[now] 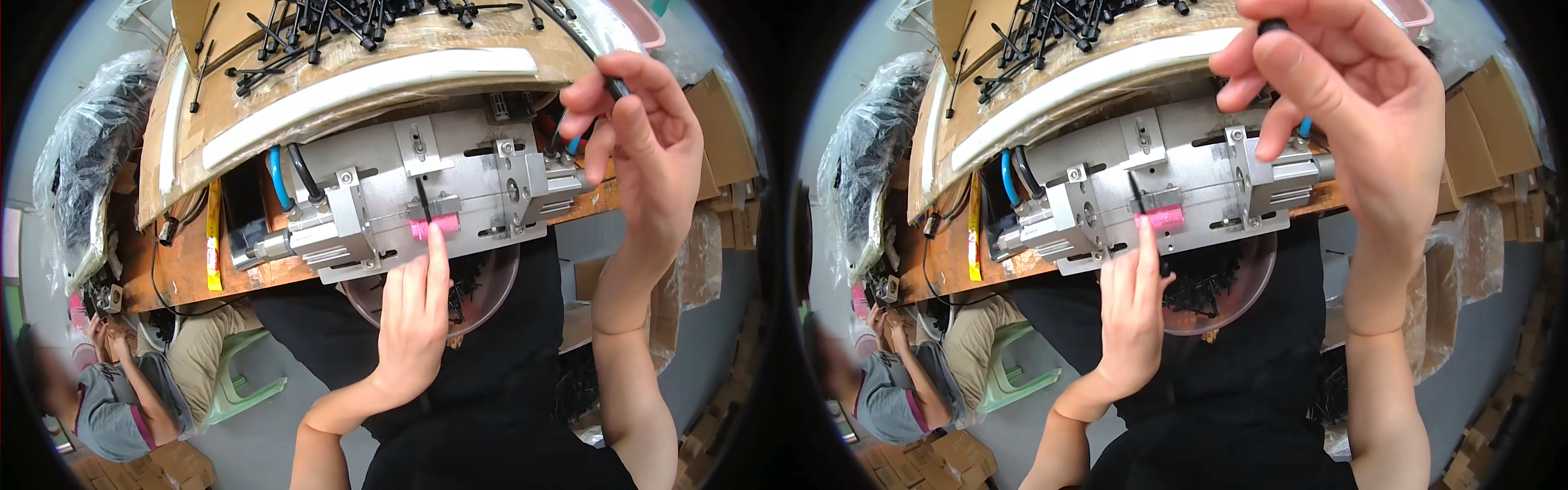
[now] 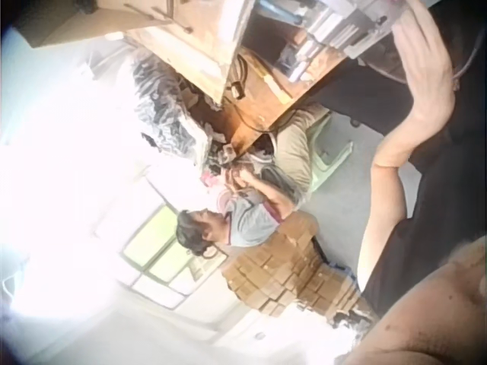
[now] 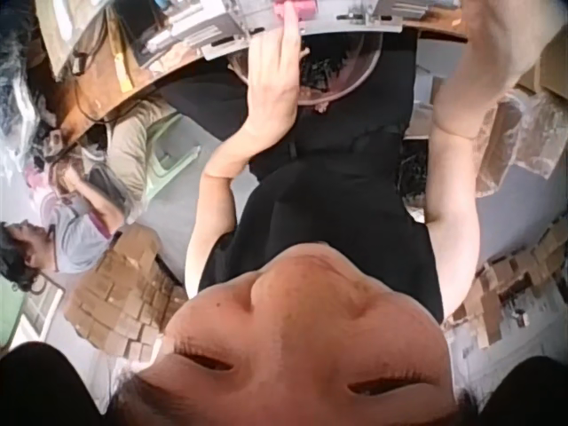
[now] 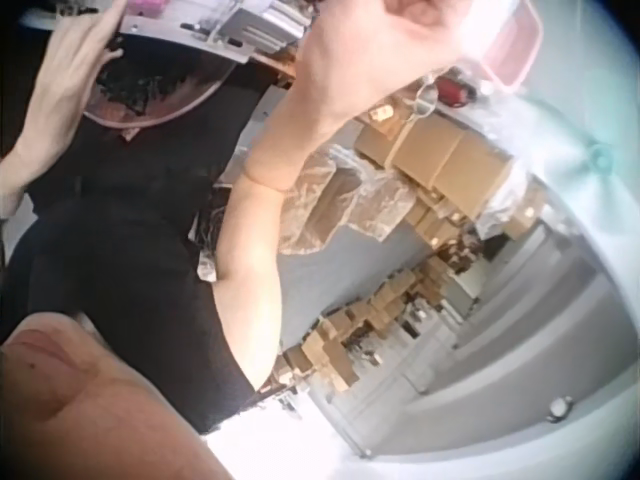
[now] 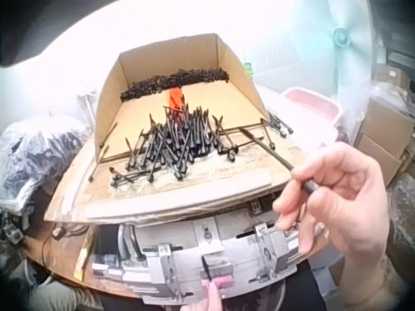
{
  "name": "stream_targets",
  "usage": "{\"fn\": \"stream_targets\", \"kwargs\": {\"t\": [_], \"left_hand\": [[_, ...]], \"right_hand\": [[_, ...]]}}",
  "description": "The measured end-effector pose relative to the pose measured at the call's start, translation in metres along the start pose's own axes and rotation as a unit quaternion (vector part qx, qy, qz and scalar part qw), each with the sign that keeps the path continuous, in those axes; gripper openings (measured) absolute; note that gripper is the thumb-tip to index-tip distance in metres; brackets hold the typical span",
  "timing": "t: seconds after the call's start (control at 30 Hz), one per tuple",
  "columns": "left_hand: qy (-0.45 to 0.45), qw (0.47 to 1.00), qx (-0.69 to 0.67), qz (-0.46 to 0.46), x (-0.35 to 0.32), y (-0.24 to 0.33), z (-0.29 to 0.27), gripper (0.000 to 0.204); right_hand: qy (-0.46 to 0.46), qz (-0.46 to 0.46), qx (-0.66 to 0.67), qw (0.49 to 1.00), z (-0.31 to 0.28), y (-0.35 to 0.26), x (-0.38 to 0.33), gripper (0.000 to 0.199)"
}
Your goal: The person repeatedly picks up black cable ties from a cardboard box and inserts them into a metal jig on a workbench. They manipulate the ties within the jig and then place the processed ties into a clear plastic bowl below. The process is repetitive and continuous throughout the clip.
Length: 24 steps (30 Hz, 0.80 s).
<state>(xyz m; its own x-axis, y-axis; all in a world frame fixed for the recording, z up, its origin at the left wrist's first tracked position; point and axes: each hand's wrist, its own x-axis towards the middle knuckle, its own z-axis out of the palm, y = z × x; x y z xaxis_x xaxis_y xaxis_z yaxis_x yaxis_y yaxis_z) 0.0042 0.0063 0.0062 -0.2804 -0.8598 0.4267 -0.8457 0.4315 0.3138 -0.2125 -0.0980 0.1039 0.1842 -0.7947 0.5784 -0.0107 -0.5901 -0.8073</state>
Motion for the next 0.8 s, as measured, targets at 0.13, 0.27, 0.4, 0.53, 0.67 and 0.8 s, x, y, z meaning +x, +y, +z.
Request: {"fn": "stream_targets", "kwargs": {"t": [0.13,0.27,0.4,0.53,0.67,0.8], "left_hand": [[-0.054,0.998,0.035,-0.003,0.002,0.002,0.014,0.07],[-0.059,0.998,0.033,0.003,0.007,0.0,0.014,0.074],[-0.078,0.997,0.001,-0.016,0.003,-0.004,0.01,0.076],[-0.101,0.987,-0.105,-0.068,-0.002,0.002,-0.013,0.078],[-0.075,0.987,-0.119,-0.077,-0.012,0.001,-0.026,0.076],[-0.067,0.986,-0.121,-0.089,-0.017,-0.003,-0.027,0.077]], "right_hand": [[0.02,-0.009,-0.013,1.0,0.015,-0.008,-0.016,0.032],[0.074,-0.004,-0.05,0.996,0.034,-0.011,-0.038,0.025],[-0.052,-0.033,-0.212,0.975,0.051,0.018,-0.082,0.04],[-0.055,-0.008,-0.284,0.957,0.082,0.035,-0.121,0.066],[-0.097,0.005,-0.283,0.954,0.096,0.05,-0.126,0.067],[-0.124,0.016,-0.274,0.953,0.099,0.054,-0.118,0.067]]}}
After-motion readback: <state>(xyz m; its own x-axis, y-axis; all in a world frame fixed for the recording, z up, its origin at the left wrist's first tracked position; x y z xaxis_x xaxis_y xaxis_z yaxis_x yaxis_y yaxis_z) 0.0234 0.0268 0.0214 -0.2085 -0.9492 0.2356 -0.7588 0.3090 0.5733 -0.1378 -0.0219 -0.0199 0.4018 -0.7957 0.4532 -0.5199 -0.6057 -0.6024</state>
